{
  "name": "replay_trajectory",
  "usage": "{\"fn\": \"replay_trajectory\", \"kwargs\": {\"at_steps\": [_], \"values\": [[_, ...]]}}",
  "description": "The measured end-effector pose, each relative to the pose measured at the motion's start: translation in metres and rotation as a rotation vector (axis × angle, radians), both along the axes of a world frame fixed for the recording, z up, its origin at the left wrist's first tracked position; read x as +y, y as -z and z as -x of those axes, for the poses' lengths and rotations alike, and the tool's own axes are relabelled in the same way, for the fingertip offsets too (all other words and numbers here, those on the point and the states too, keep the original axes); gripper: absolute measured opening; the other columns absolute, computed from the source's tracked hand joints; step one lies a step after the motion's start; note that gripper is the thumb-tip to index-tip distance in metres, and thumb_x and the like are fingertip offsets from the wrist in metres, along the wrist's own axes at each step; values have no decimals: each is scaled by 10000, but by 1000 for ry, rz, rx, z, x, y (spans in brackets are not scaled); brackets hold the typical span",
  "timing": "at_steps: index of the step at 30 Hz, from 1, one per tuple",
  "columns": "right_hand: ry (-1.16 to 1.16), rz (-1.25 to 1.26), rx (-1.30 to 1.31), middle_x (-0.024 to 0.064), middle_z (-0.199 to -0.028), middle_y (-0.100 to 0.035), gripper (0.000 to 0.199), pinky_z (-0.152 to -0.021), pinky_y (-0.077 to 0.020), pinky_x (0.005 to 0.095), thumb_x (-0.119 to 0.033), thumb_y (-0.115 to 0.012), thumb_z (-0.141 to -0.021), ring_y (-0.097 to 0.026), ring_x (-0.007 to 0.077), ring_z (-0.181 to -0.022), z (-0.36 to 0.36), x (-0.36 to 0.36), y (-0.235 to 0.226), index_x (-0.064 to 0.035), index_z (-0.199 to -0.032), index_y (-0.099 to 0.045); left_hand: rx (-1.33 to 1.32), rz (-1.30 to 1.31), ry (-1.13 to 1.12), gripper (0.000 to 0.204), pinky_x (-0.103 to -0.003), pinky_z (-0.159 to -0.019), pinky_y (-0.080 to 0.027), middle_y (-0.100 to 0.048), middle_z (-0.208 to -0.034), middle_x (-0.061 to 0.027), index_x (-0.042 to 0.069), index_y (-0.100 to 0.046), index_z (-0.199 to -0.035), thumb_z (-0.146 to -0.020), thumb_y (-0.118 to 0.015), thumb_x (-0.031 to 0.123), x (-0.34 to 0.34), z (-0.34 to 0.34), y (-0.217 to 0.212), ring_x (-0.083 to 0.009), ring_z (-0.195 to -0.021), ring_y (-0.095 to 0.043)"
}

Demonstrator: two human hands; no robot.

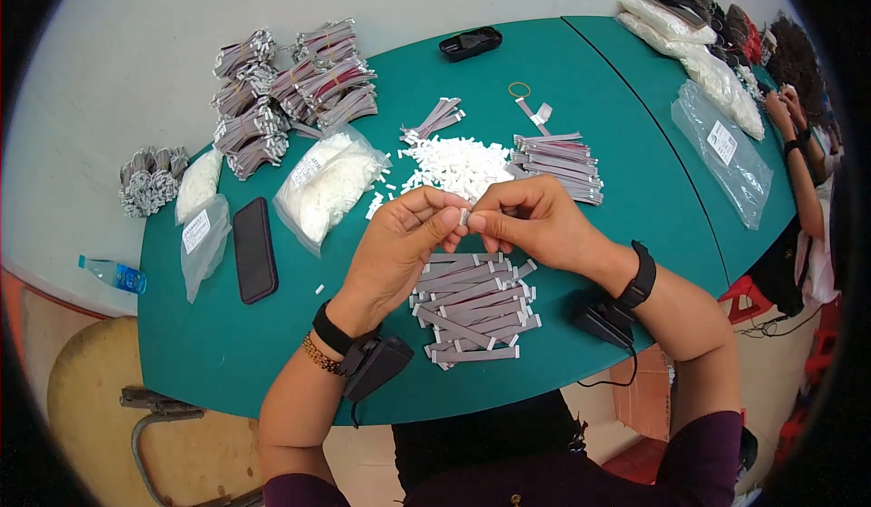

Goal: The person picks up a ribbon cable and a connector, fits the connector onto the end of the cable by hand, and places the assembled unit onto a pile.

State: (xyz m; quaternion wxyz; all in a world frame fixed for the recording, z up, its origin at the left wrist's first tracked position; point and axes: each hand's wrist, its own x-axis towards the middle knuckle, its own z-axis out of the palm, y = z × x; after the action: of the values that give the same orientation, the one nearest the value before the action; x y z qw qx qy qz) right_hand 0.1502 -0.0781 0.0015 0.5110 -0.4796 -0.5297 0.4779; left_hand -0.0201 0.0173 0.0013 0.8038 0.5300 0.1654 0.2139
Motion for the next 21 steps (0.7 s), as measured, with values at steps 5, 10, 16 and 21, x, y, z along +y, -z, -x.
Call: {"fn": "replay_trajectory", "kwargs": {"at_steps": [5, 10, 16, 21], "values": [[7, -6, 13, 5, -627, -582, 157, -475, -365, 170, -155, -591, -876, -488, 28, -535, 1, 0, 1, -21, -805, -635, -3, -1, -1, 161, -204, -663, -421, -591, -836, -24, 13, -562, -1001, -881, -571, 120, 0, 0, 1, -84, -734, -531], [11, 10, 14, 5, -614, -578, 159, -470, -362, 170, -158, -595, -874, -487, 27, -527, 1, -1, -1, -23, -803, -637, -3, -24, -7, 163, -206, -660, -420, -594, -826, -25, 10, -568, -993, -875, -581, 122, -1, -1, 0, -85, -730, -532], [15, 36, -15, 1, -599, -571, 154, -459, -353, 172, -156, -597, -871, -481, 25, -516, 0, -2, -5, -27, -798, -638, 24, -137, -26, 158, -209, -657, -420, -599, -815, -29, 7, -577, -974, -868, -591, 123, 0, -1, 0, -87, -727, -534], [31, 6, -2, -3, -595, -567, 152, -455, -344, 172, -157, -597, -870, -473, 21, -513, 2, -3, -3, -29, -799, -638, 8, -106, -31, 155, -210, -655, -420, -600, -815, -31, 5, -580, -969, -868, -592, 122, -1, -1, -1, -88, -728, -535]]}}
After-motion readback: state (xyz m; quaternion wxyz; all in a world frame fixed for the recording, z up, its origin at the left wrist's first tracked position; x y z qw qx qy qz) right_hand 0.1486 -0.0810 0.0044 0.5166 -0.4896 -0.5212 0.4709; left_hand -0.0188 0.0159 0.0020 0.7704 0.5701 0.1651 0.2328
